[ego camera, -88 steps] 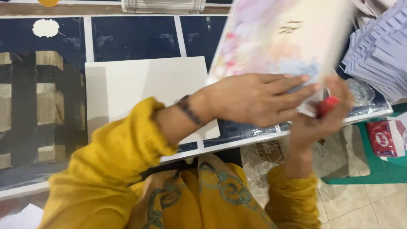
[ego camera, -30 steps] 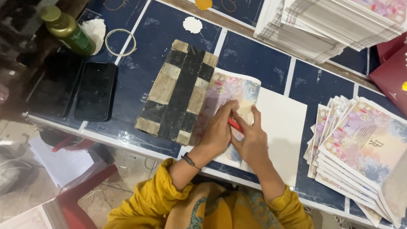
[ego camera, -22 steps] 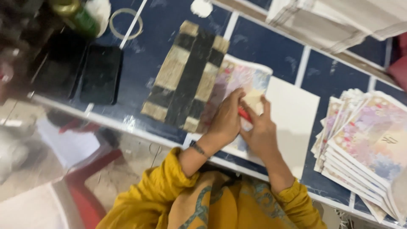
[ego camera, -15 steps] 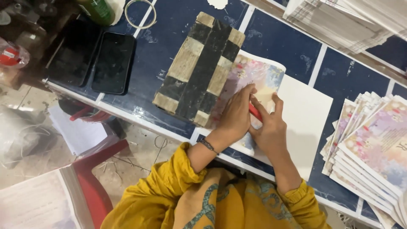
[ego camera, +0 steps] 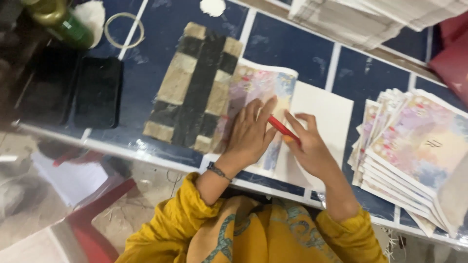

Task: The person repeatedly picks up a floral-patterned paper, places it onto a white book cover, and smooths it down with a red tool. They then lift the paper and repeat the process multiple times.

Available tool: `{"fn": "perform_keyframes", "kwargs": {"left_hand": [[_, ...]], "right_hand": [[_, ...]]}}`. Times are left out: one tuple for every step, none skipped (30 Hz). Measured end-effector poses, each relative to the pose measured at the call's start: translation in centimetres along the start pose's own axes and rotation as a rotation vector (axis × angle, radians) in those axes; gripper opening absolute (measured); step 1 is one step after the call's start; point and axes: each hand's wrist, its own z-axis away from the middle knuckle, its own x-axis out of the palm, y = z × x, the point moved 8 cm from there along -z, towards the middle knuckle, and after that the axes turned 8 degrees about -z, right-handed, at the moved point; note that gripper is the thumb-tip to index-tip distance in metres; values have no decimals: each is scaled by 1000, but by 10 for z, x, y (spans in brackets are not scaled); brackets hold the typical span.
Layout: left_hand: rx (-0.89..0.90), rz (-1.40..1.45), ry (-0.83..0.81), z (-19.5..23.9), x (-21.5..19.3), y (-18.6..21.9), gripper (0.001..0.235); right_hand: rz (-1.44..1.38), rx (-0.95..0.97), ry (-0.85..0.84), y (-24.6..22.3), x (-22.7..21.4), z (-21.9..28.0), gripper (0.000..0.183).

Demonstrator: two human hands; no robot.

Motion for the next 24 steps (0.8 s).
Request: {"fn": "perform_keyframes", "kwargs": {"left_hand": [[-24, -158, -122, 2, 8, 2, 63], [-47, -317, -242, 6, 15, 3, 61], [-34, -311, -247, 4, 15, 5, 61], [-13, -357, -287, 3, 19, 5, 59], [4, -404, -325, 2, 22, 5, 57], [14, -398, -329, 4, 29, 2, 57], [56, -479, -250, 5, 30, 2, 58], [98, -557, -170, 6, 31, 1, 60], [102, -553, -176, 6, 35, 0, 60], [88, -588, -184, 6, 38, -2, 61], [69, -626, -195, 8, 41, -6, 62], [68, -624, -203, 6, 37, -2, 62], [18, -537, -263, 4, 36, -2, 60], [-34, -449, -323, 3, 34, -2, 59], [-28, -449, -323, 2, 35, -2, 59], [-24, -453, -305, 2, 35, -1, 58], [-28, -458, -289, 5, 33, -1, 57], [-30, -459, -290, 6, 34, -1, 57], [-25, -462, -285, 5, 35, -2, 57], [-21, -465, -280, 5, 35, -1, 57], [-26, -471, -270, 4, 33, -1, 57], [-33, -472, -265, 3, 32, -1, 58], [-33, -469, -274, 5, 33, 0, 58], [-29, -470, -277, 3, 31, 1, 58]], "right_hand": [[-1, -7, 39, 10, -15, 8, 58], [-2, -14, 77, 19, -29, 15, 52], [2, -3, 87, 3, -34, 29, 52], [93, -10, 133, -15, -41, 41, 49], [184, -18, 174, -35, -47, 52, 48], [189, -8, 180, -41, -40, 60, 48], [99, 221, -38, -29, -15, 68, 48], [4, 447, -256, -19, 12, 83, 52], [3, 455, -255, -22, 11, 79, 52], [-41, 639, -270, -13, 13, 83, 47], [-88, 823, -286, -6, 16, 90, 55], [-90, 829, -291, 19, 22, 90, 55], [161, 435, -214, 20, 19, 70, 34], [400, 37, -126, 14, 21, 63, 58], [400, 40, -121, 20, 19, 45, 58], [435, -24, -17, 18, 11, 28, 55], [468, -92, 81, 16, 5, 14, 51], [466, -92, 80, 15, -4, -6, 51], [402, 4, 34, 22, -12, -27, 50], [337, 101, -12, 29, -20, -47, 48], [338, 89, -11, 39, -20, -65, 48], [329, 45, 69, 46, -25, -82, 46], [316, 17, 151, 54, -29, -94, 44], [313, 21, 153, 48, -30, -89, 44]]}}
